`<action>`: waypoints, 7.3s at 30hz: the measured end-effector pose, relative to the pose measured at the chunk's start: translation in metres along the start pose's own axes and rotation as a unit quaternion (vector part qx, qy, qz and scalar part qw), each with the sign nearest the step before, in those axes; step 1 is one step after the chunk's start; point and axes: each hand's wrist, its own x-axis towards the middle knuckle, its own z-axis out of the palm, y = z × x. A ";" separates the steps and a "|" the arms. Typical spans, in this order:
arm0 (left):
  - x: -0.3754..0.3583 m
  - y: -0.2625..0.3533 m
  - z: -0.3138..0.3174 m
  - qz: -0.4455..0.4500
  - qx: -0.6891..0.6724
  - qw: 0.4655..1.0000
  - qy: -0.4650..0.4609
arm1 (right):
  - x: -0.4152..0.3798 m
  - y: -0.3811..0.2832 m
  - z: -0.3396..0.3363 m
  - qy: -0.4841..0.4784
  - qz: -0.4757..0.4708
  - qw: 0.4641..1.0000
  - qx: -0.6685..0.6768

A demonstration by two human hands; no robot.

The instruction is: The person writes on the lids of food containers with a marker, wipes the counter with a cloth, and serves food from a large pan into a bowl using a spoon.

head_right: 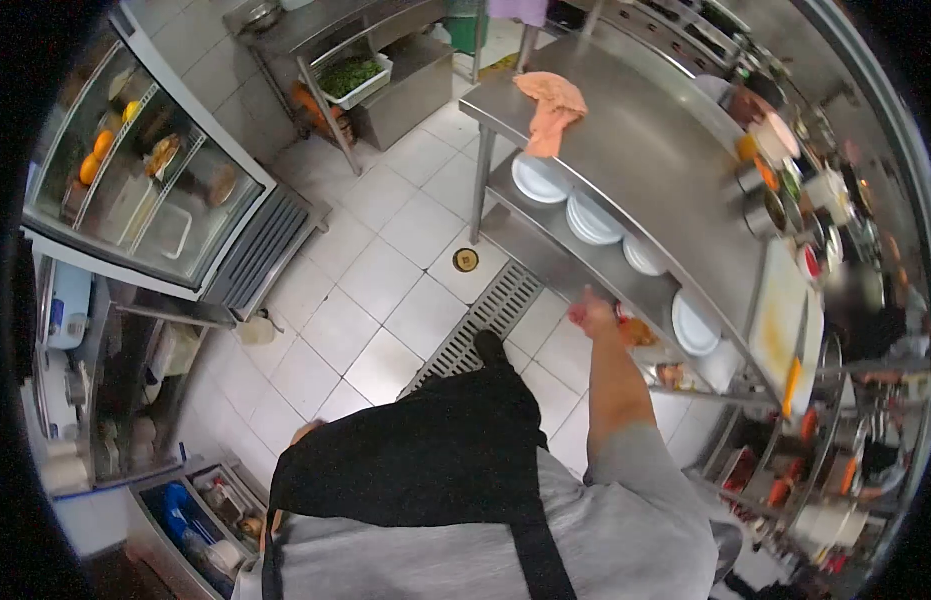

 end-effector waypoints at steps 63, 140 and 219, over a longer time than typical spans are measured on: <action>0.148 0.403 -0.056 0.026 -0.790 0.613 0.015 | 0.182 -0.161 -0.038 0.320 -0.102 0.719 -0.608; -0.910 0.288 1.124 -0.140 -0.118 -0.779 0.600 | -1.173 1.132 -0.935 -0.639 -0.041 -0.570 -0.515; -2.656 0.193 2.504 -0.033 -0.632 -0.221 0.742 | -1.985 1.603 -2.323 -0.677 0.210 0.180 -0.682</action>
